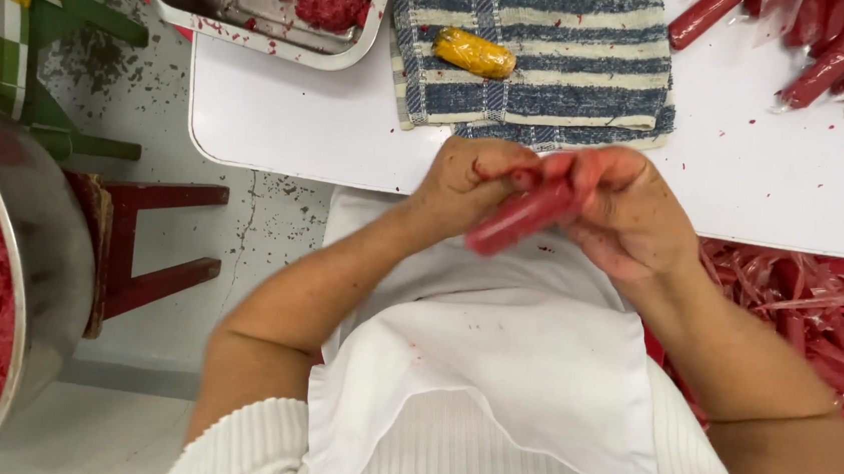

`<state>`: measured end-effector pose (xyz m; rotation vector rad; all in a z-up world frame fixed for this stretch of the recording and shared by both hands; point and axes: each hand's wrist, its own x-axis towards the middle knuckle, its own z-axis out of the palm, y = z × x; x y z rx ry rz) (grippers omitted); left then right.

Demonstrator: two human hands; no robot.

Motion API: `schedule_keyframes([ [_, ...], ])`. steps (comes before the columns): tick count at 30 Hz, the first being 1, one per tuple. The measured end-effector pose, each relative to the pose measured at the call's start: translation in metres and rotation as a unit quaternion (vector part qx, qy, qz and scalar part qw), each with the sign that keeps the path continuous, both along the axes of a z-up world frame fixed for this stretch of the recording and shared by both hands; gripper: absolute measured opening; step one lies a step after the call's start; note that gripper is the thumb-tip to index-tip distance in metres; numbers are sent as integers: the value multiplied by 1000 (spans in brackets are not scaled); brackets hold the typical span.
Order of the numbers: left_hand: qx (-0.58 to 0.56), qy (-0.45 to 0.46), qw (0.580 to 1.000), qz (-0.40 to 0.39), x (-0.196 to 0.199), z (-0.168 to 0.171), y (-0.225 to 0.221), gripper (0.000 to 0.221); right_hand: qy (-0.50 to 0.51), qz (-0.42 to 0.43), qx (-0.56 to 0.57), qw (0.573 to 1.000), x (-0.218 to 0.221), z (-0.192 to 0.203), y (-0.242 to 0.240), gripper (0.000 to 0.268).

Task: Twisting and tying off individual sausage links from a continuous casing filled with meat.

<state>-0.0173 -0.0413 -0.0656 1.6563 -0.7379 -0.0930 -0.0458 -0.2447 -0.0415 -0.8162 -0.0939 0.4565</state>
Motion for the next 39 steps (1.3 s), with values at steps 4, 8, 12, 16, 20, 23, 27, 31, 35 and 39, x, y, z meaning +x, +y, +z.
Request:
schedule_keyframes([
  [4,-246,236,939,-41,-6,3,-31,23,16,-185,7,983,20,-20,14,12],
  [8,-314,365,876,-30,-2,22,-44,24,-175,-352,-129,910,36,2,47,5],
  [12,-273,356,893,-32,13,43,-30,21,-320,-396,-331,794,41,21,41,5],
  [16,-305,517,796,-79,24,56,-12,25,-398,-200,-390,806,45,22,-1,5],
  [20,-223,496,838,-40,36,49,-8,24,-546,-20,-552,630,66,40,-34,14],
  [23,56,49,997,14,51,46,0,22,-541,59,-558,626,83,51,-27,20],
  [27,216,-59,975,-10,57,79,11,53,-513,89,-476,709,96,49,-26,16],
  [31,165,-246,954,-37,70,43,4,49,-521,117,-463,707,102,36,-33,12],
  [35,95,-254,961,50,62,35,-5,46,-457,140,-383,790,98,25,-38,32],
  [39,151,-329,919,153,38,-7,-16,38,-305,-100,-226,920,74,-30,6,14],
])
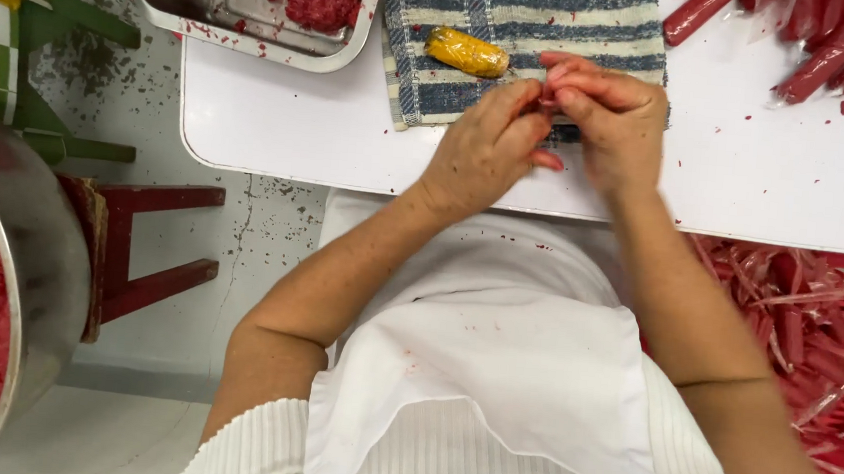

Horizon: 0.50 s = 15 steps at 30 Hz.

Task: Twisting and tying off individual sausage links from a continuous casing filled with meat.

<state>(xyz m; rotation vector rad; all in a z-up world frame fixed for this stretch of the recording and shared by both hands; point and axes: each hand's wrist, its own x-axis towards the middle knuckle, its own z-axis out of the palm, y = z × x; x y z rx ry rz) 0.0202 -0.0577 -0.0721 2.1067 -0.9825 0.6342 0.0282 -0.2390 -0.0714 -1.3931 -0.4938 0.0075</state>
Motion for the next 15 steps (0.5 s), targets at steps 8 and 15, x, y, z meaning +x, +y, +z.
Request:
schedule_keyframes([
  [8,-29,244,969,19,8,38,8,29,18,-174,85,981,-22,7,37,44],
  [15,-101,344,918,-168,28,79,36,24,-176,-213,-160,948,-11,10,29,19],
])
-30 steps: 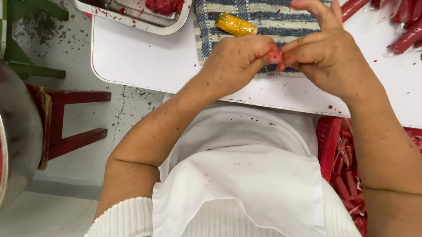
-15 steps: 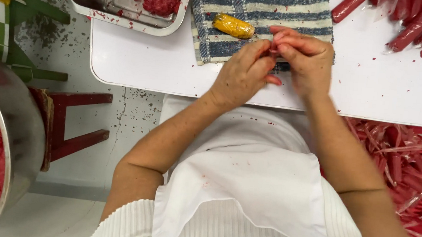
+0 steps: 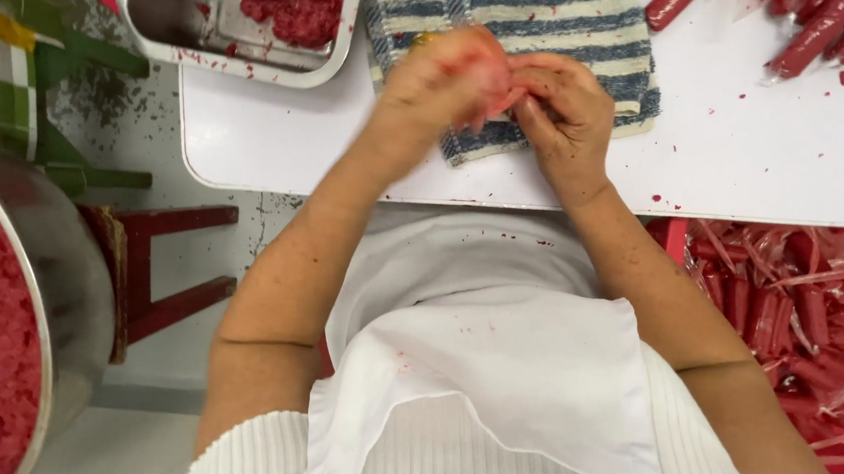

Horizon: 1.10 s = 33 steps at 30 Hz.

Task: Twisting and tying off individual sausage links from a continuous casing filled with meat.

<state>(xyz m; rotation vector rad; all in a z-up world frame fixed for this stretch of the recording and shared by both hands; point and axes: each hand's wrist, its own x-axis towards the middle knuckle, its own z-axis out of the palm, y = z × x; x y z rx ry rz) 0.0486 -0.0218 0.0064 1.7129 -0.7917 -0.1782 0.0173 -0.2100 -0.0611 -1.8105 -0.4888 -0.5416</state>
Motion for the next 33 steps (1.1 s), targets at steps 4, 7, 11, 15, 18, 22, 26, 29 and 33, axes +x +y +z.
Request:
schedule_keyframes([
  [4,-120,-44,992,-4,17,-37,7,37,46,32,1,998,1,7,2,36],
  [7,-84,-148,985,-30,21,-38,-26,12,54,27,-4,998,8,-30,-10,25],
  [11,-167,-48,983,-61,17,-40,-43,29,1,89,-71,994,-1,-66,-22,26],
  [15,-21,-345,938,-10,36,-42,-75,25,57,122,-21,991,-56,18,-71,29],
  [18,50,-253,965,-51,62,-50,-127,20,222,112,-170,954,-95,42,-134,34],
  [22,274,-296,911,83,79,-67,-189,31,495,-27,-385,778,-165,80,-195,48],
  [26,493,-257,817,153,102,-82,-220,60,524,-141,-362,758,-181,93,-197,69],
  [29,352,-204,905,126,105,-73,-209,22,380,-1,-259,888,-144,59,-183,48],
  [33,293,-283,910,75,48,-22,-162,23,405,-19,-151,901,-65,52,-136,82],
])
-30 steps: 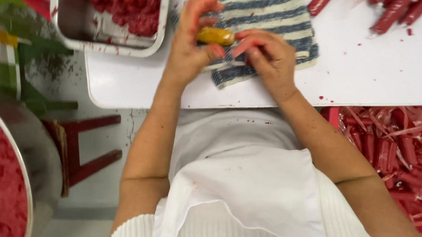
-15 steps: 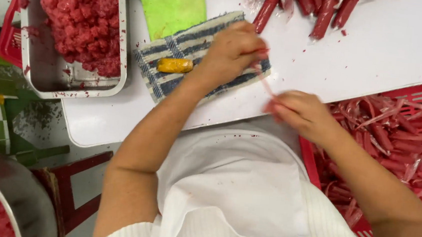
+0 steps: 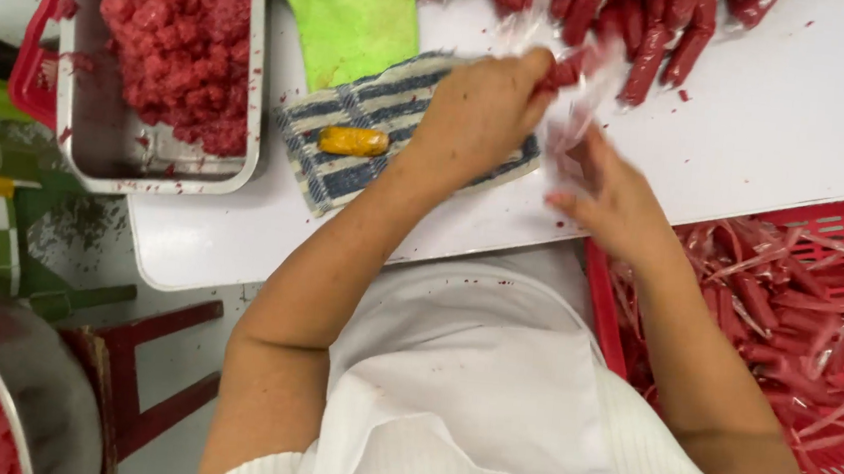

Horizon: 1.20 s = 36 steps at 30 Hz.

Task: Twisting and tying off individual sausage links from a continuous casing filled with meat.

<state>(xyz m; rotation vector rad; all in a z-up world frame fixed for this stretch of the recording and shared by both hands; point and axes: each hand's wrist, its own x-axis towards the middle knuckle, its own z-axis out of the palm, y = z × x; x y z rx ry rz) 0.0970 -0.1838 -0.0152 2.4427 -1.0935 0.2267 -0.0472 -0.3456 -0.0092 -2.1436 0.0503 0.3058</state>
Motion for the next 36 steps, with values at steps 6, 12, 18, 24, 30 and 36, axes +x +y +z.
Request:
schedule_keyframes([
  [6,20,85,996,15,-47,13,81,19,-146,-252,566,772,67,-3,76,36],
  [12,-184,490,850,-60,-62,5,135,64,-111,-214,673,700,75,13,134,23],
  [18,-184,341,921,28,-77,14,157,29,-329,40,386,861,67,23,102,45],
  [24,-217,393,893,-27,-80,30,172,22,-450,314,-589,593,38,65,113,27],
  [30,-171,354,920,-3,-85,20,188,32,-486,361,-466,645,53,29,122,26],
  [36,-95,387,917,22,-101,26,214,40,-607,372,-361,602,83,34,120,34],
])
